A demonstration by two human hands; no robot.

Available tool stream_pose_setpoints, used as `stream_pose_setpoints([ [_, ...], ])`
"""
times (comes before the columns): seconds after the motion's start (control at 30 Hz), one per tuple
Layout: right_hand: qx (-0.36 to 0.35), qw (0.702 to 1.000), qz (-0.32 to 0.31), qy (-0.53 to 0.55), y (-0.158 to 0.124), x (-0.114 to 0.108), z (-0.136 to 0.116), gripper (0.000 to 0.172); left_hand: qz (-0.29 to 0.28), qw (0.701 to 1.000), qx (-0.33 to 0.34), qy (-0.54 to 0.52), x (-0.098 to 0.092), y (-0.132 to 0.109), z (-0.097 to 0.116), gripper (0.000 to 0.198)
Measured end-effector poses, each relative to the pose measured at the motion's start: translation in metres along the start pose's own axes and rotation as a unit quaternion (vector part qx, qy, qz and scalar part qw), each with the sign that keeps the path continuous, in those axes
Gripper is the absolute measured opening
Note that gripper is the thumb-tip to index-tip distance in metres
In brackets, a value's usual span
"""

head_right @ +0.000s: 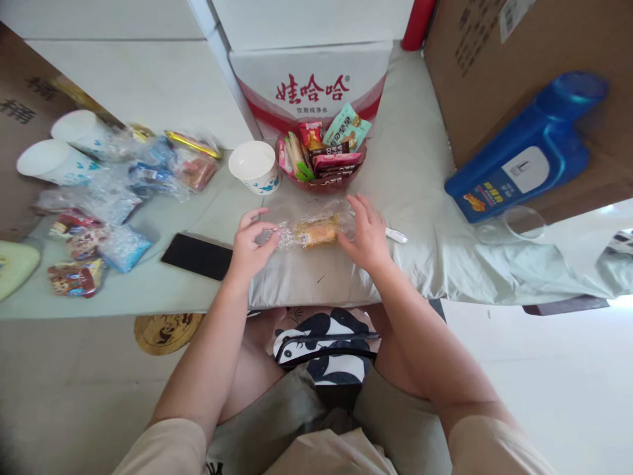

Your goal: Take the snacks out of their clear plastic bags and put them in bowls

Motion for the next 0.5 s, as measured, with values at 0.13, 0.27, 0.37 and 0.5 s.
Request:
stream_pose_setpoints([
  [0.13, -0.031, 0.999, -0.001, -0.006, 0.000, -0.001, -0.008, 0.062, 0.007, 0.993, 0.114, 0.039, -0.007, -0.008, 0.043, 0.009],
  [0.27, -0.078, 0.996, 0.035, -0.022, -0.008, -0.017, -0.033, 0.052, -0.053, 0.974, 0.197, 0.095, 0.007, -0.030, 0.081, 0.010],
  [0.37, -0.153, 0.985, 0.029, -0.073, -0.015, -0.016, -0.064, 0.046, -0.121, 0.959, 0.230, 0.114, 0.029, -0.049, 0.097, 0.014],
  [0.5, -0.205, 0.974, -0.005, -0.092, -0.024, -0.012, -0.080, 0.019, -0.194, 0.968, 0.142, 0.076, 0.045, -0.058, 0.087, 0.019],
])
Point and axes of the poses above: each hand's wrist, its own y-axis towards the middle knuckle, its own x-axis out of the palm, z = x × y, the point moved 10 cm from there along y, towards the middle knuckle, and after that the axes turned 4 degrees about -y, right-handed, at the moved point
